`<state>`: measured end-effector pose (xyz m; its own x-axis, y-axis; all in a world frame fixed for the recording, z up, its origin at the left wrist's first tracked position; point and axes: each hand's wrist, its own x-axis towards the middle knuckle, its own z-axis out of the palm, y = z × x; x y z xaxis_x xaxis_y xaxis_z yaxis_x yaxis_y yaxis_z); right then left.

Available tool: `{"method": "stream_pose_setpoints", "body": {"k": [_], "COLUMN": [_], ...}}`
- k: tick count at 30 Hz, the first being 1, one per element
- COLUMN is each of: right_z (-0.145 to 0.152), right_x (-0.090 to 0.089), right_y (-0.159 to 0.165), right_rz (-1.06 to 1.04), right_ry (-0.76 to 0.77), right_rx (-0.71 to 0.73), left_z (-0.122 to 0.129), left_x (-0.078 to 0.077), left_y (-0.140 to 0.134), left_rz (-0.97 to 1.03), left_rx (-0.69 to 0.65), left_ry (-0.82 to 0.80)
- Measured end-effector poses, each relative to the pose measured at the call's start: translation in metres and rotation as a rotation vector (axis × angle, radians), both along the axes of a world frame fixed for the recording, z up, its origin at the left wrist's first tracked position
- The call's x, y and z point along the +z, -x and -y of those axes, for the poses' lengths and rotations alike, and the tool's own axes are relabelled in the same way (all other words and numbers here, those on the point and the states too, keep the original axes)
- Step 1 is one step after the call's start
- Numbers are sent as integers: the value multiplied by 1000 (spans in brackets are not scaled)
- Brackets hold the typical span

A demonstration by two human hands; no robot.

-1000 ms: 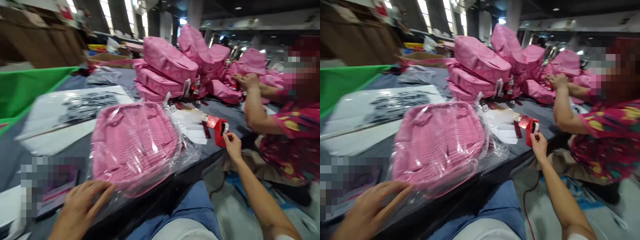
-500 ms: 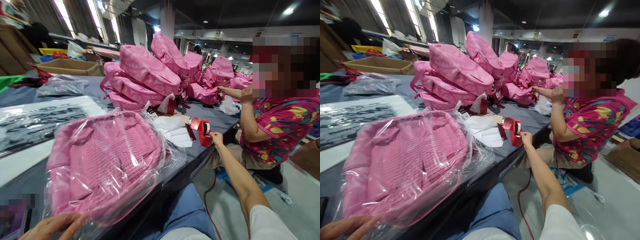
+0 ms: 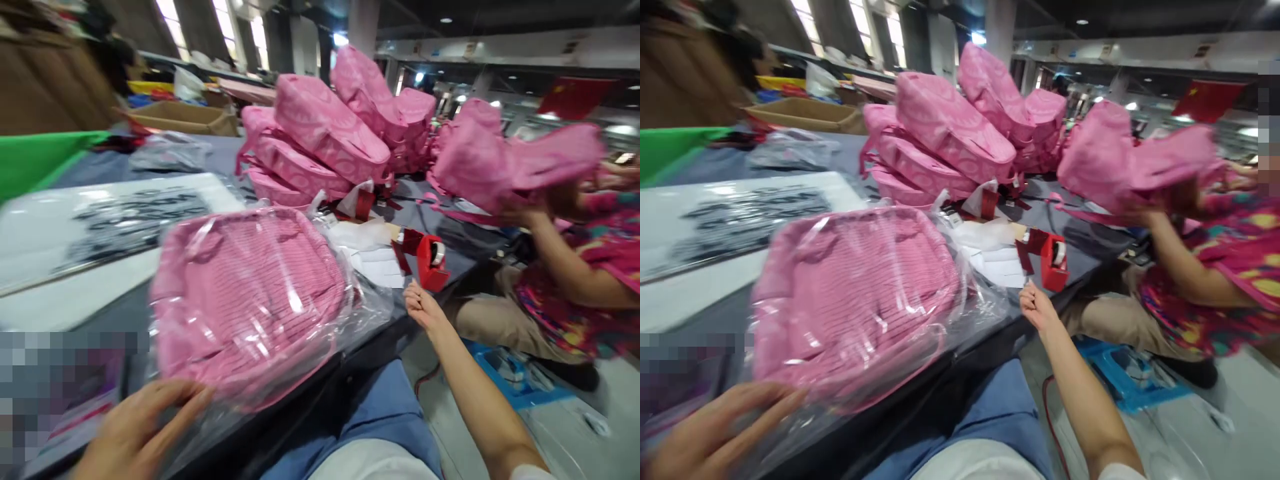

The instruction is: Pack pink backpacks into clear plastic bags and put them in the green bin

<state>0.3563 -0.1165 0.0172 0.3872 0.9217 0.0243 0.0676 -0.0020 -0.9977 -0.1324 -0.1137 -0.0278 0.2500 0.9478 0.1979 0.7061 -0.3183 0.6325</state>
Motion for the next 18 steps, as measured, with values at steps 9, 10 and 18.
{"method": "stream_pose_setpoints", "body": {"k": [9,10,18], "right_z": [-40,-50,-115], "right_x": [83,84,72], "right_y": [178,201,276], "right_rz": [471,677,1485], "right_ry": [-141,-152,19], "right_rx": [1377,1493,1489], "left_z": [4,4,5], "left_x": [45,44,43], "left_y": [-31,-30,-33], "left_rz": [83,75,80], "left_rx": [16,17,37], "left_ry": [145,154,165]}}
